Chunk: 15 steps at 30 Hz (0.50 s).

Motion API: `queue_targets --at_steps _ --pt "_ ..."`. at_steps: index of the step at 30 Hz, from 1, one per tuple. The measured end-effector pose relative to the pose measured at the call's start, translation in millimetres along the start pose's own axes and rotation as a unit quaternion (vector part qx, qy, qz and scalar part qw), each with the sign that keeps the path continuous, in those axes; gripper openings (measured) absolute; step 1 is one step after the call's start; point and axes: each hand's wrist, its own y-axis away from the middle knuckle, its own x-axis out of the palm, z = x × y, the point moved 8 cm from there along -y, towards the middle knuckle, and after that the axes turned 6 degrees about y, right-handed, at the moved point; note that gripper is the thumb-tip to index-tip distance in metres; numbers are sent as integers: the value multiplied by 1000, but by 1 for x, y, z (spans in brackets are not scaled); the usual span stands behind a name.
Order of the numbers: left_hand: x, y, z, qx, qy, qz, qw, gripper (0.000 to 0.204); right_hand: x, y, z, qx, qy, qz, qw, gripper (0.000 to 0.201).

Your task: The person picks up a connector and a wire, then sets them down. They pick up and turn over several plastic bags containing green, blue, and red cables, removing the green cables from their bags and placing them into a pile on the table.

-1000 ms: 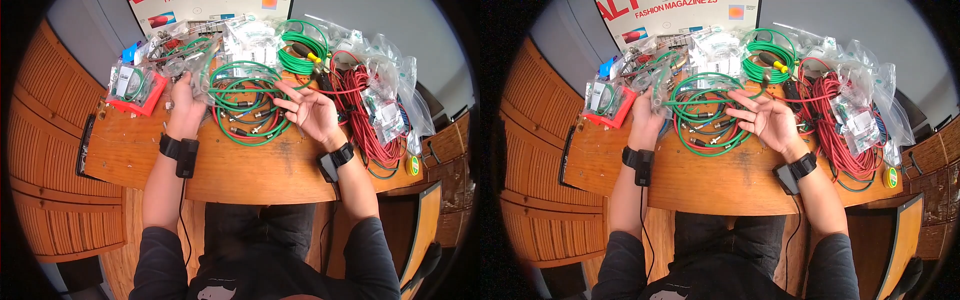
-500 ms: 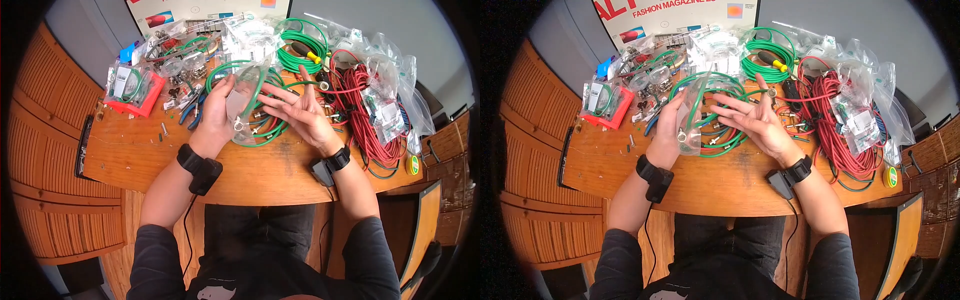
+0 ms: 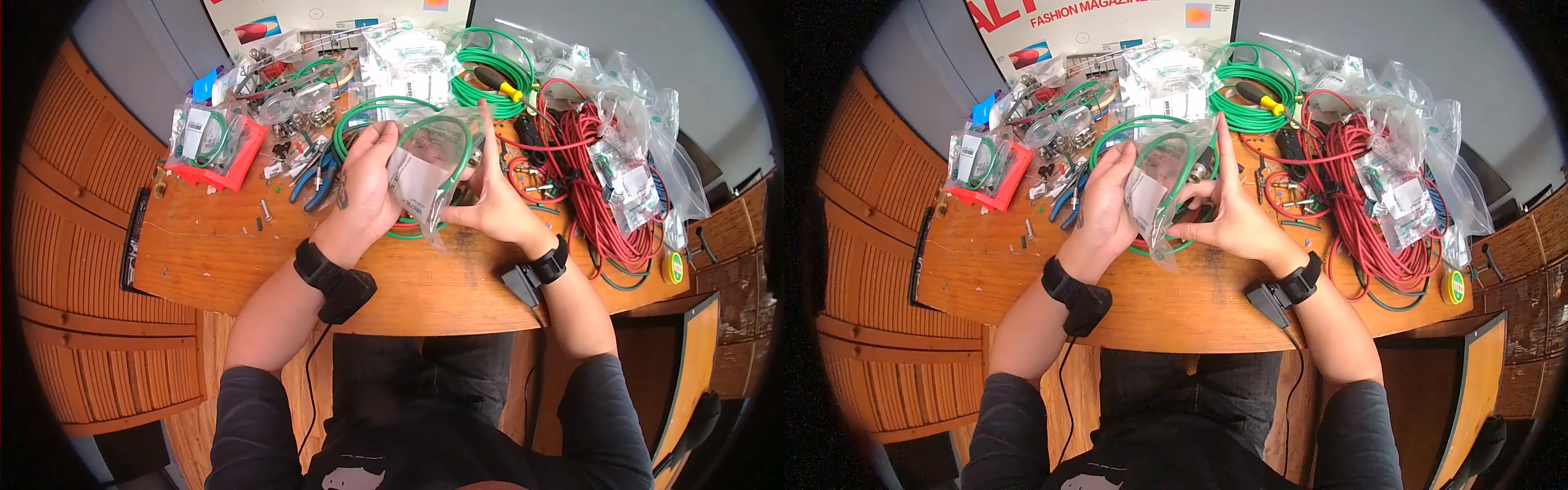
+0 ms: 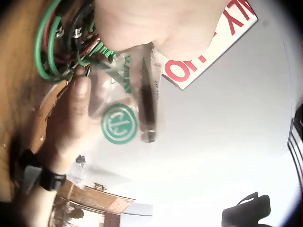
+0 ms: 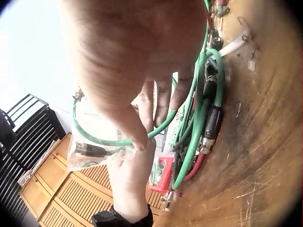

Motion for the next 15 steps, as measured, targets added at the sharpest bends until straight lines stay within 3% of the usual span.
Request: queue_targets --at_steps 2,4,5,7,10,12,13,14,15 --pt "-1 -2 -1 22 -20 1 1000 14 -2 -1 2 -16 5 -13 1000 129" --pt "-4 -5 -12 136 -109 7 985 14 -7 -2 3 -20 -6 -37 999 127" --pt "-8 -9 -12 137 -109 7 985 14 -11 -3 4 -23 -17 -61 998 126" --pt "-4 -2 -41 296 -290 -13 910 15 -21 -3 1 -7 0 -70 998 124" --pt "-6 4 -51 263 -348 -57 898 19 -33 -1 -4 0 29 -108 994 109" --pt "-10 -2 -53 298 -353 -61 885 20 -41 -3 -8 -36 125 -142 981 89" --pt "-7 0 -59 313 -343 -69 883 20 -41 -1 3 -66 151 -176 971 55" --pt "-4 2 -64 326 -333 -77 881 19 -43 -1 2 -65 151 -176 971 55" --pt "-12 2 -60 271 -259 -111 920 17 -44 0 4 -85 205 -166 961 43"
